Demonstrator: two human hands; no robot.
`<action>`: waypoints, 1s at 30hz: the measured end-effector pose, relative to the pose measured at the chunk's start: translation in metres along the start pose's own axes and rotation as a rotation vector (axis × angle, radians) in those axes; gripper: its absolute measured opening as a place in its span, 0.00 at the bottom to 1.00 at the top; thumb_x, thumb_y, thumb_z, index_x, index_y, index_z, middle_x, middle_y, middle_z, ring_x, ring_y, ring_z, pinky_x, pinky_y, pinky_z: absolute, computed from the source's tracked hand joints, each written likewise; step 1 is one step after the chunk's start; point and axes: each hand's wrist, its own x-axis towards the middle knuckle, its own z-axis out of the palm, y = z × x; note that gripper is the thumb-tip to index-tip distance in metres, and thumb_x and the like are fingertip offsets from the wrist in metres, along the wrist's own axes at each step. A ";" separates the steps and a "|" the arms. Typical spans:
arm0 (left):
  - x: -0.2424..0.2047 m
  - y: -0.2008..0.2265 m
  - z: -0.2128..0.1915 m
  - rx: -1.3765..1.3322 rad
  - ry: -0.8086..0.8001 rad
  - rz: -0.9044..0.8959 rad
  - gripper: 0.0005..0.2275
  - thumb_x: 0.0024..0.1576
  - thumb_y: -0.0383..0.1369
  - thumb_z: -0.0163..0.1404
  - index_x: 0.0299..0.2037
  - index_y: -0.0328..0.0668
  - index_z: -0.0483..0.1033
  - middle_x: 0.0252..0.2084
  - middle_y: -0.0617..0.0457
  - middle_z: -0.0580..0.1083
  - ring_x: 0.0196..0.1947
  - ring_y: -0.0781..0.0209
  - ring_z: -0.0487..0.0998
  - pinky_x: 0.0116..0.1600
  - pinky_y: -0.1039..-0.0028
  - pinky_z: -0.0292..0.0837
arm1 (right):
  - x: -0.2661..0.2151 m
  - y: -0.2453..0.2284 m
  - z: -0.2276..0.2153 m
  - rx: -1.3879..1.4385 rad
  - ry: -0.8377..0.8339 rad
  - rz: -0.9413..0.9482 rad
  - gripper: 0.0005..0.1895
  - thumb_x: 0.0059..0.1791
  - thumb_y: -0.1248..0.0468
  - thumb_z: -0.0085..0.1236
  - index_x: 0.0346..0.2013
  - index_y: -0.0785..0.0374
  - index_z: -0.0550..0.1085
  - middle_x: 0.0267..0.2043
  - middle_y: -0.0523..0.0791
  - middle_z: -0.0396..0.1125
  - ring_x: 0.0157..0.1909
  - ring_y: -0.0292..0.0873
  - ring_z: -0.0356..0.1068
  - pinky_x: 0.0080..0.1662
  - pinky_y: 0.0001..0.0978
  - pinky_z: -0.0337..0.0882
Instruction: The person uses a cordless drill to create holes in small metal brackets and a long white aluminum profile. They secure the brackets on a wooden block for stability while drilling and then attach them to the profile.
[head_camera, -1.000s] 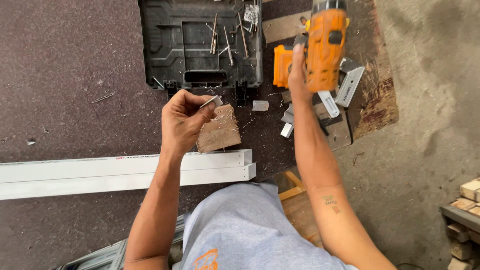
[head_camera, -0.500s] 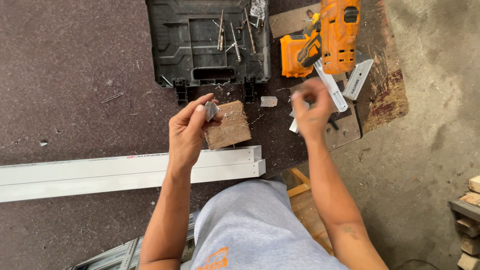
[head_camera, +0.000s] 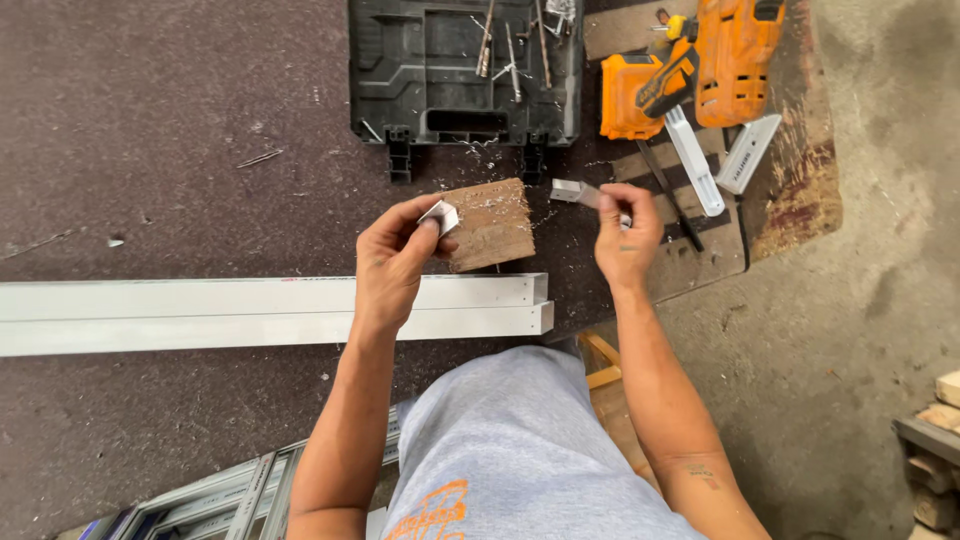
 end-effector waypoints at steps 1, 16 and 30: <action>-0.005 -0.001 0.000 0.013 -0.005 -0.002 0.12 0.63 0.26 0.51 0.55 0.33 0.77 0.44 0.49 0.79 0.39 0.65 0.82 0.47 0.73 0.81 | -0.004 0.005 -0.006 0.106 0.056 0.069 0.02 0.60 0.72 0.56 0.46 0.63 0.72 0.43 0.45 0.72 0.43 0.38 0.71 0.49 0.31 0.73; -0.044 -0.011 0.028 0.194 -0.230 -0.060 0.16 0.58 0.22 0.58 0.57 0.33 0.76 0.47 0.51 0.75 0.37 0.66 0.76 0.40 0.74 0.74 | -0.007 -0.033 -0.039 -0.140 0.007 -0.012 0.09 0.53 0.71 0.61 0.47 0.67 0.76 0.51 0.47 0.72 0.47 0.40 0.73 0.51 0.29 0.74; -0.089 -0.069 0.070 0.756 -0.321 0.073 0.12 0.59 0.35 0.59 0.49 0.39 0.80 0.46 0.46 0.80 0.44 0.56 0.81 0.48 0.70 0.77 | -0.123 -0.039 -0.062 0.544 -0.287 0.610 0.10 0.51 0.76 0.57 0.47 0.68 0.76 0.40 0.45 0.74 0.38 0.36 0.74 0.42 0.29 0.76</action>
